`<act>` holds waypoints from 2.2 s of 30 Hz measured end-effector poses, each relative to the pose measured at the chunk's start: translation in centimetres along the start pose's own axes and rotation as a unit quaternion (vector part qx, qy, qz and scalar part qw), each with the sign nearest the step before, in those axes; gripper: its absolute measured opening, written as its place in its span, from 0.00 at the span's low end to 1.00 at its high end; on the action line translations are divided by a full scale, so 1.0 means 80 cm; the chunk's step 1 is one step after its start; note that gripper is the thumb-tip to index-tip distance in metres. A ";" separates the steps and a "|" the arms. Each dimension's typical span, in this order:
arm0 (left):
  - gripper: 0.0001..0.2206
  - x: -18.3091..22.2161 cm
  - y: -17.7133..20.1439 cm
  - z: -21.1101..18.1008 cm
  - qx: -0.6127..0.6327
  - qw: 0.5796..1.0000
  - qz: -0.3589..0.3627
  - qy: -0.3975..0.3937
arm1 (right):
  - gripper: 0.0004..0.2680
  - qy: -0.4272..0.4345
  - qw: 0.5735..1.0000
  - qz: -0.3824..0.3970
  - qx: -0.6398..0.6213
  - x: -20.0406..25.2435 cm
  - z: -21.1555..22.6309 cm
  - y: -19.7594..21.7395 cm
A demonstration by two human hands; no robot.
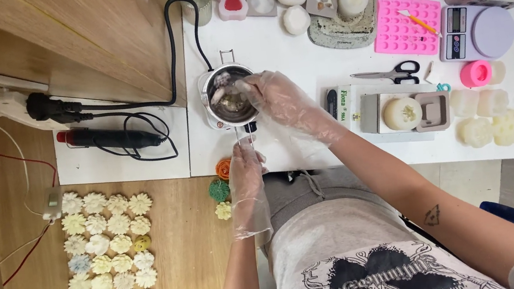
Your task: Stirring and preparing wax in a small melting pot for candle making.
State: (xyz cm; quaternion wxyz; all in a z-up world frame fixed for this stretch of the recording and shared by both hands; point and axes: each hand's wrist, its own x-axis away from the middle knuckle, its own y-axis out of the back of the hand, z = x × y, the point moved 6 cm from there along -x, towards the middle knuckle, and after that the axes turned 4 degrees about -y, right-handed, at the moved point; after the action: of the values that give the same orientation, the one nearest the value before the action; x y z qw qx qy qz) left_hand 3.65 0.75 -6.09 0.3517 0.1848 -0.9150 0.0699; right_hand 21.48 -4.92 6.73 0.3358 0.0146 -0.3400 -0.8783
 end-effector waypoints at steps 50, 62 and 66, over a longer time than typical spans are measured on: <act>0.20 0.012 0.002 -0.009 -0.010 1.000 -0.018 -0.016 | 0.14 0.183 0.969 -0.038 0.165 -0.006 -0.049 -0.037; 0.19 0.002 0.000 0.003 -0.010 1.000 0.000 0.007 | 0.19 -0.057 0.993 0.029 -0.096 -0.002 -0.048 0.014; 0.20 -0.007 0.004 0.020 -0.001 1.000 -0.005 0.020 | 0.14 -0.010 0.979 -0.153 0.131 -0.016 -0.134 0.043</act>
State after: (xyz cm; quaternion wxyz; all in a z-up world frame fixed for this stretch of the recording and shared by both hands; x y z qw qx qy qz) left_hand 2.92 0.77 -7.64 0.3706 0.1877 -0.9069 0.0704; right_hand 27.18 -12.35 0.32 0.1889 0.1014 -0.4493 -0.8673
